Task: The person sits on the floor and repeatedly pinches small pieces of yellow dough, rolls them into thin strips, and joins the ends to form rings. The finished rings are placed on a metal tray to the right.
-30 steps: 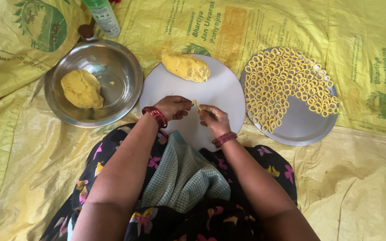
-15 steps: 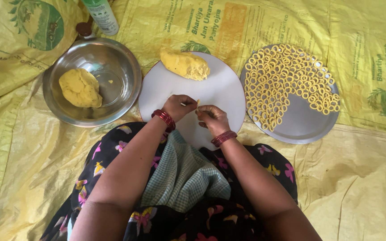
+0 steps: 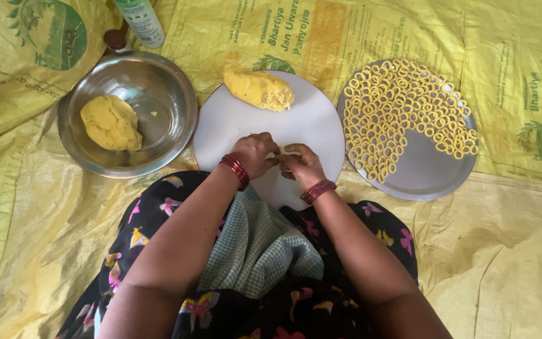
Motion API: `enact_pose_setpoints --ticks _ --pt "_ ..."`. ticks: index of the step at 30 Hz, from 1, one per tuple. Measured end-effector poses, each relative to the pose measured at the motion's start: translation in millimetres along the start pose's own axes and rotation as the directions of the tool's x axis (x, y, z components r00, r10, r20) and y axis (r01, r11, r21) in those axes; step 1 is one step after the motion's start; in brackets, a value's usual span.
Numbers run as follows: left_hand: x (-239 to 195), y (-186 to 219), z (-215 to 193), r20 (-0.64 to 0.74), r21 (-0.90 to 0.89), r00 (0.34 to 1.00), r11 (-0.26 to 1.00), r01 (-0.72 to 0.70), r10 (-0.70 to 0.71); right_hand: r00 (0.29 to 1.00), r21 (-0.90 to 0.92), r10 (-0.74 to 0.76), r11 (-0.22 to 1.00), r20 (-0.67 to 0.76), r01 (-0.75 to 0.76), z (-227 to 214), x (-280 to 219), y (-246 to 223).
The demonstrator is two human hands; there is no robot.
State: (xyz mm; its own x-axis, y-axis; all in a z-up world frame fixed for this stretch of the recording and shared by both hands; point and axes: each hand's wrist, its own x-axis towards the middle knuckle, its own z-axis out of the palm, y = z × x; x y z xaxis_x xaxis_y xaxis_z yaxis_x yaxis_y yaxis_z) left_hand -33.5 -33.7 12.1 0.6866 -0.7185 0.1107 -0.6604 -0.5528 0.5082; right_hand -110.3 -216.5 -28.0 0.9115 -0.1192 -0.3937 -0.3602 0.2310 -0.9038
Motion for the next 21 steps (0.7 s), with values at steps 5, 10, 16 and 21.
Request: enact_pose_setpoints --ticks 5,10,16,21 --pt "3 0 8 0.118 0.144 0.993 0.99 0.003 -0.02 0.993 -0.267 -0.084 0.958 0.085 0.104 -3 0 -3" --pt "3 -16 32 0.272 -0.053 0.95 0.983 0.174 -0.153 0.985 -0.633 -0.166 0.757 0.051 0.16 -18 -1 -12" --pt "8 -36 22 0.388 -0.511 0.888 0.745 0.429 -0.246 0.917 -0.853 -0.398 0.467 0.035 0.235 -33 4 -12" --pt "4 -27 1 0.498 -0.573 0.818 0.598 0.56 -0.288 0.917 -0.6 -0.377 0.705 0.133 0.377 -26 6 -8"
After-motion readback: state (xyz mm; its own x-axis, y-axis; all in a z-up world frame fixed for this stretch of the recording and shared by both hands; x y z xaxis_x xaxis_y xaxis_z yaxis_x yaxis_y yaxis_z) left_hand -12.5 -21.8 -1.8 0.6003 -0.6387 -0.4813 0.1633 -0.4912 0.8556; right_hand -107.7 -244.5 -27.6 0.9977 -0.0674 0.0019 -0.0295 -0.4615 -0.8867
